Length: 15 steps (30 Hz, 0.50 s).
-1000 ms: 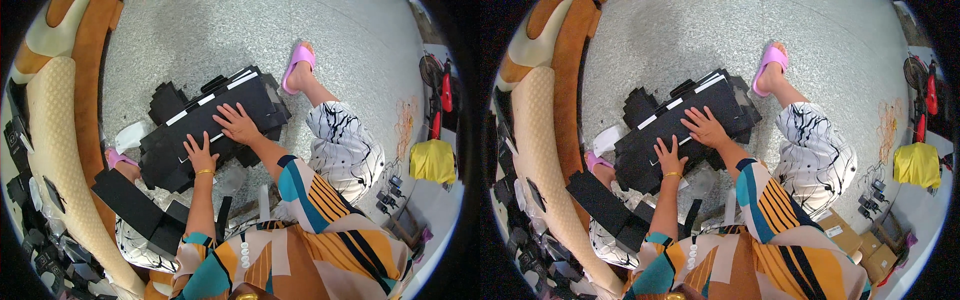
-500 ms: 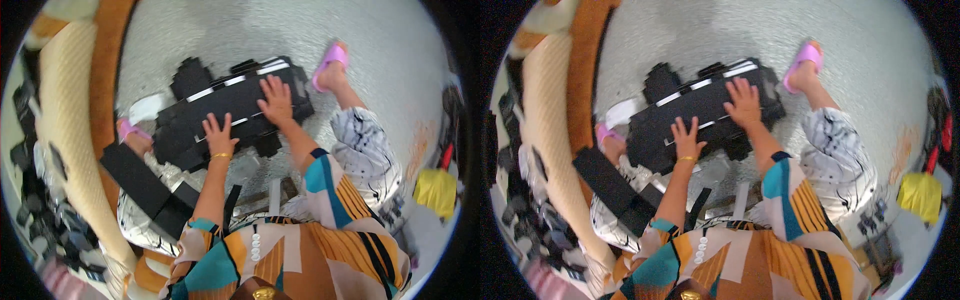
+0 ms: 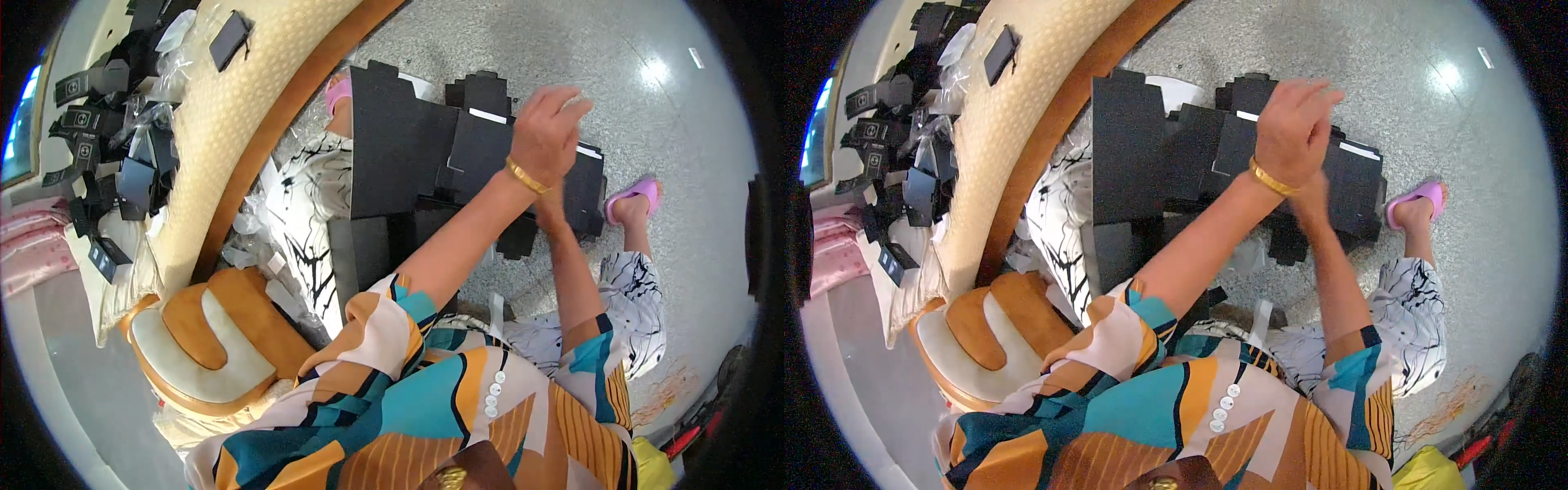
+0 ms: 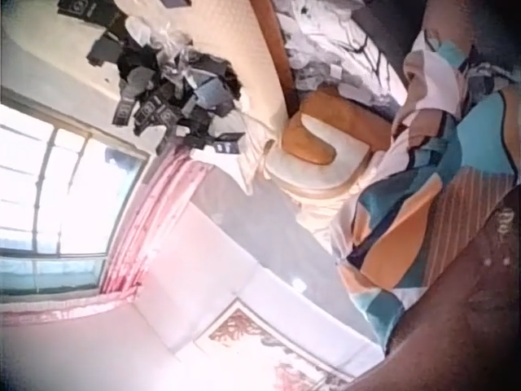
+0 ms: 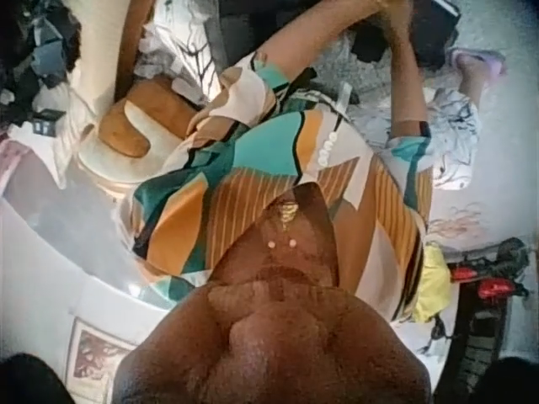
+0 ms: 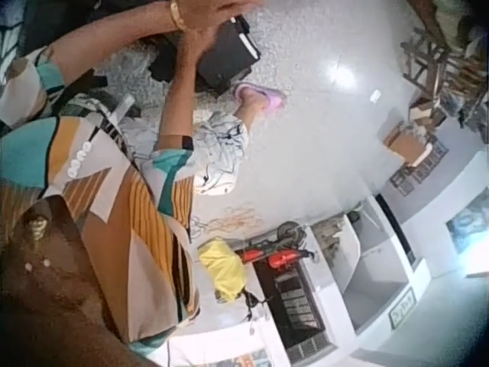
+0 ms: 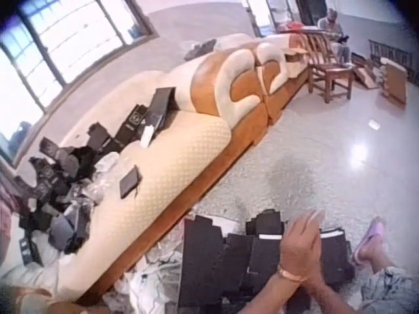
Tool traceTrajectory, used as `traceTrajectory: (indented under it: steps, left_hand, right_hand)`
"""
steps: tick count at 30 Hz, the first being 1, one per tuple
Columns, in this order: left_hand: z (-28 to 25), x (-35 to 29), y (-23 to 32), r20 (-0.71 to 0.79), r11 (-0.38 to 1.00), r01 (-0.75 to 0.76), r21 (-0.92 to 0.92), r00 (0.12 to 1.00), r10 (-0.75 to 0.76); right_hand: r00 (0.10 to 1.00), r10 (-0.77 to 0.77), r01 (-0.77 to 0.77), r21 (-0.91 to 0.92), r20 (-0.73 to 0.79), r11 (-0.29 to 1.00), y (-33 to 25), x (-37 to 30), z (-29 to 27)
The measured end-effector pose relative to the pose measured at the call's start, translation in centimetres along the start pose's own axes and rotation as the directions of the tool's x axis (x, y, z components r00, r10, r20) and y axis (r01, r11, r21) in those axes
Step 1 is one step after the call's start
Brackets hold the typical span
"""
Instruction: Assembling and flattening cardboard packaging boxes.
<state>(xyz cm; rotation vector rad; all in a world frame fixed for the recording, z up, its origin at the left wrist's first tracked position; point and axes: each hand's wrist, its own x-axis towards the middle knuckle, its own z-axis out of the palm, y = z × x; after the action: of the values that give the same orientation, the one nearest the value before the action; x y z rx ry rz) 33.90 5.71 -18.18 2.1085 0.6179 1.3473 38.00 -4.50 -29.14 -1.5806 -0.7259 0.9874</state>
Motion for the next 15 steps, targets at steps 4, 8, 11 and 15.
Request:
traceTrajectory:
  steps: [4,8,11,15]
  left_hand:
    - [-3.5,3.9,4.3,-0.150,0.984,-0.115,-0.136,0.984,0.094]
    - [-5.9,4.4,8.2,0.022,0.970,-0.087,-0.227,0.995,0.095]
    - [-7.9,5.2,10.4,0.231,0.935,-0.105,-0.340,0.954,0.191]
    - [-14.0,7.2,12.3,0.638,0.926,-0.267,-0.268,0.671,0.378]
  right_hand:
    - [0.763,0.122,-0.345,0.241,0.634,0.907,-8.8,-6.2,7.5]
    - [0.728,0.182,-0.535,0.381,0.661,0.755,-8.1,-10.3,9.8]
    - [0.785,0.233,-0.450,0.271,0.574,0.851,-9.6,-10.5,9.6]
    - [0.794,0.389,-0.471,0.068,0.468,0.879,-12.4,-9.1,7.3]
